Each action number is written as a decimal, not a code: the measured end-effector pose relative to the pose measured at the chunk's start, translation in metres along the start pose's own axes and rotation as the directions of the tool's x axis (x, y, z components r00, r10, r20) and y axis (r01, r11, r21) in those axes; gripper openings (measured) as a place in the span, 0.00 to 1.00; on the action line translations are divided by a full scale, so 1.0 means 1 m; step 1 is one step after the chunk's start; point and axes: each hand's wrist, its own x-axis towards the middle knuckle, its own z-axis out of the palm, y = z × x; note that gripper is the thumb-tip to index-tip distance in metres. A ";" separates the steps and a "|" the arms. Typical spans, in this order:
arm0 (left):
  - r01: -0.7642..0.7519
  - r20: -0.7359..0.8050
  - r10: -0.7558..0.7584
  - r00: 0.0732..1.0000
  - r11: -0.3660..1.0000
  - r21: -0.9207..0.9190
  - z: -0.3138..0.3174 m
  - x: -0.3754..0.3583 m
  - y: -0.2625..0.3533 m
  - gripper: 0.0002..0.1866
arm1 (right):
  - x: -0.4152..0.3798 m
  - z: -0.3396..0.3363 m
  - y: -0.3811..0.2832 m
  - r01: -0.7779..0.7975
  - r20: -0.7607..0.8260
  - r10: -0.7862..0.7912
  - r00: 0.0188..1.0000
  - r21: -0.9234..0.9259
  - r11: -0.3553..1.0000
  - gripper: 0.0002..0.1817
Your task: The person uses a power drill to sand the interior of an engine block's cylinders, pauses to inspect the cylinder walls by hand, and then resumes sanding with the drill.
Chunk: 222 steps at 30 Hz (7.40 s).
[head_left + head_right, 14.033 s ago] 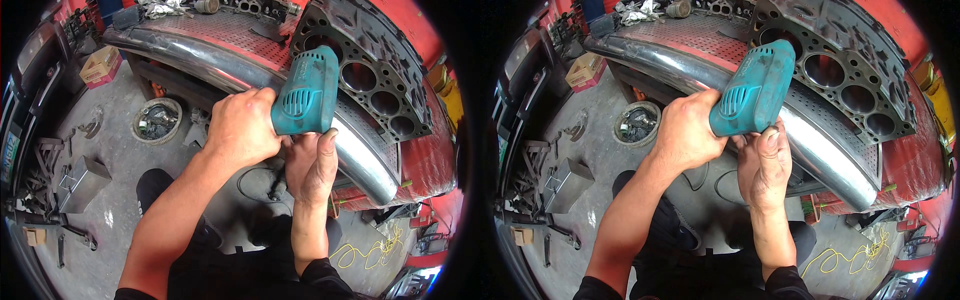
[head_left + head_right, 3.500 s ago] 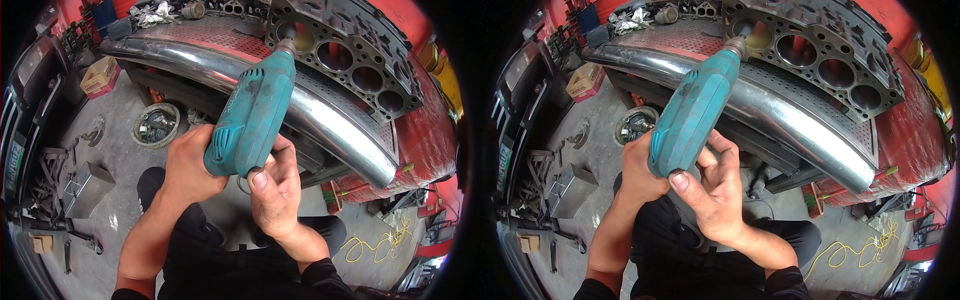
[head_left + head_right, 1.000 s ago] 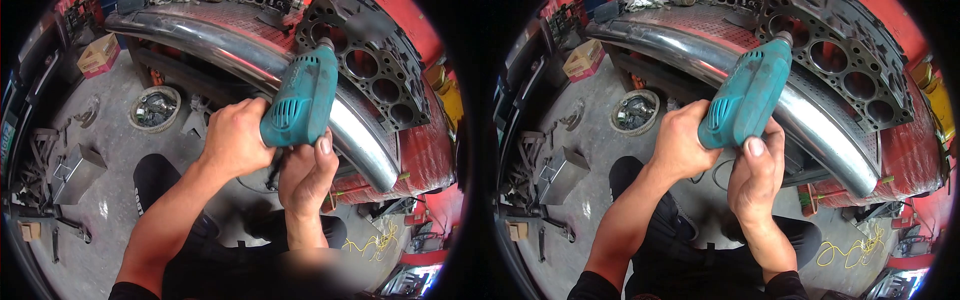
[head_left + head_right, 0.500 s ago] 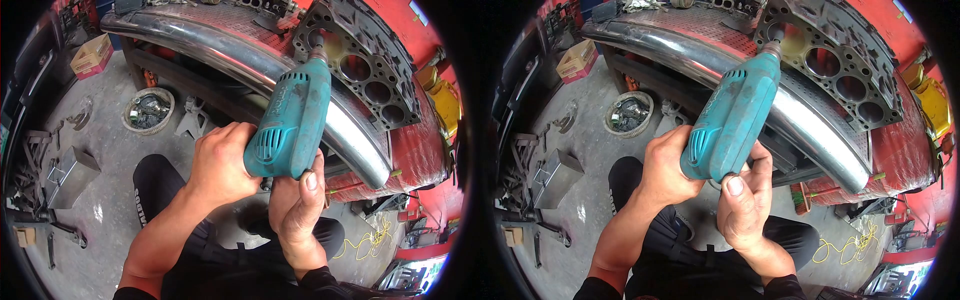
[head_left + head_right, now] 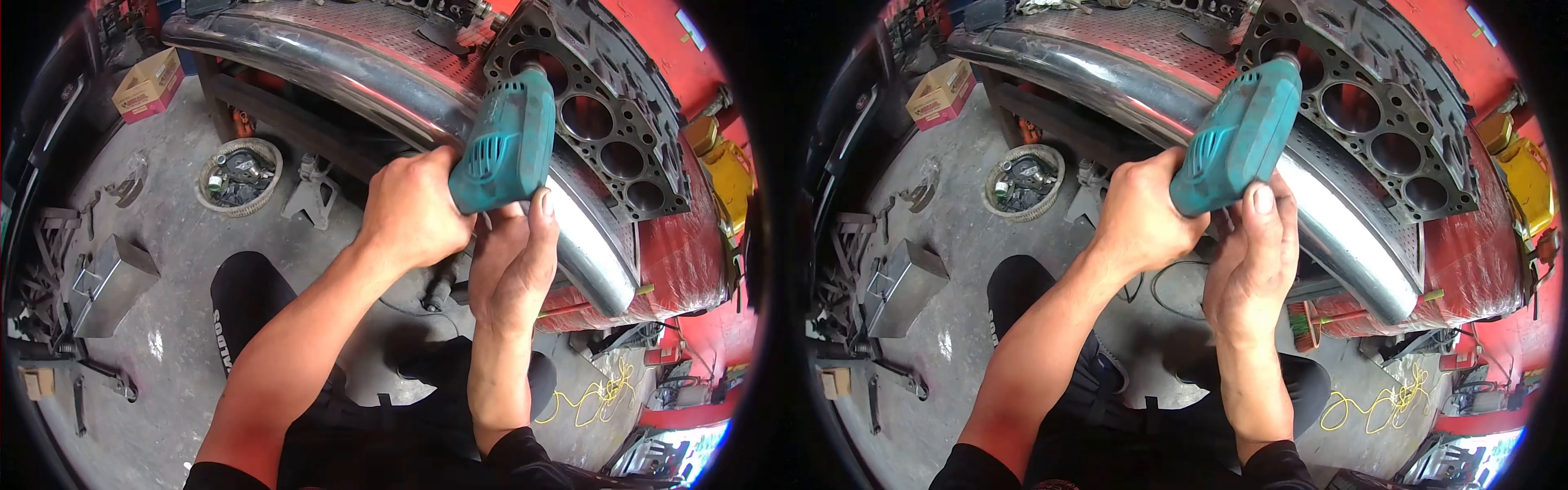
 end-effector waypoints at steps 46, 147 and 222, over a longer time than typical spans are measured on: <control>-0.061 0.131 0.031 0.991 0.971 0.231 0.009 0.074 0.000 0.14 | 0.058 0.019 0.003 0.062 -0.124 -0.048 0.991 0.112 0.992 0.40; 0.137 0.777 -0.451 0.438 0.888 0.438 -0.027 -0.166 -0.066 0.26 | -0.290 -0.300 -0.091 -0.196 -0.632 -0.615 0.472 -0.755 0.625 0.31; 0.103 0.627 -0.023 0.778 0.990 -0.093 0.028 -0.086 -0.052 0.25 | -0.240 -0.294 -0.109 -0.076 -0.770 -0.265 0.580 -0.374 0.924 0.38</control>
